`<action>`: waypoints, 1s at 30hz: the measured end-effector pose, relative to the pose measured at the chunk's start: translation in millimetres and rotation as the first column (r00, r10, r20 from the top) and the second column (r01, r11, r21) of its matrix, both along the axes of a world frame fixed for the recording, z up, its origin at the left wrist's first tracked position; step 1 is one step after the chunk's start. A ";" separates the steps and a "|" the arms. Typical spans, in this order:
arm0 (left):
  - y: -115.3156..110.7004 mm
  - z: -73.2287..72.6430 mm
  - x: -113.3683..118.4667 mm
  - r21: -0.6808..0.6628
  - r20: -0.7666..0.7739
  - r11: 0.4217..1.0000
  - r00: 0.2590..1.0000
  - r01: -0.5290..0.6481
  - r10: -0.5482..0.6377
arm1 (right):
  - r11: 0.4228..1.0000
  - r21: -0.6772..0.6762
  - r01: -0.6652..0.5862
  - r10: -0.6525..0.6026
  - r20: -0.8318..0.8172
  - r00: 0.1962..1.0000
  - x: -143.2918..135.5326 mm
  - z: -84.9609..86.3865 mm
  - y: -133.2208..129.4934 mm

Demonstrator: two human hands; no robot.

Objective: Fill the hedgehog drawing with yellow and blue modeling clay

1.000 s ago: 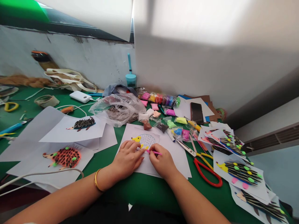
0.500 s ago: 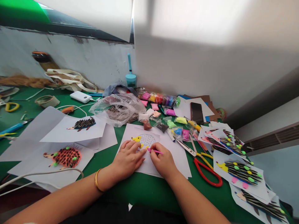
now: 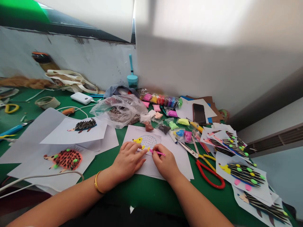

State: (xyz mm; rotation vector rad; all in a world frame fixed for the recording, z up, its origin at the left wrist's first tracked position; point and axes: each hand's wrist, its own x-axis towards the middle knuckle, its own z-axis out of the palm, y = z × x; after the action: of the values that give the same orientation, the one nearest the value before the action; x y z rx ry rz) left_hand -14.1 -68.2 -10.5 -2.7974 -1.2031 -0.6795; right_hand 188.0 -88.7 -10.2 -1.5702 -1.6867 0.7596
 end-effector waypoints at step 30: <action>-27.9 -3.8 -39.3 0.096 -0.159 0.992 0.983 -0.081 0.095 | 0.999 0.017 -0.045 0.045 0.025 0.999 -3.3 1.5 -2.4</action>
State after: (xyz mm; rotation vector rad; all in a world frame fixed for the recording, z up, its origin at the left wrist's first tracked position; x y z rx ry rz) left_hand -53.4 -96.0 -14.2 -2.6498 -1.2256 -0.4742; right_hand 184.7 -91.1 -8.6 -1.5398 -1.7476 0.7484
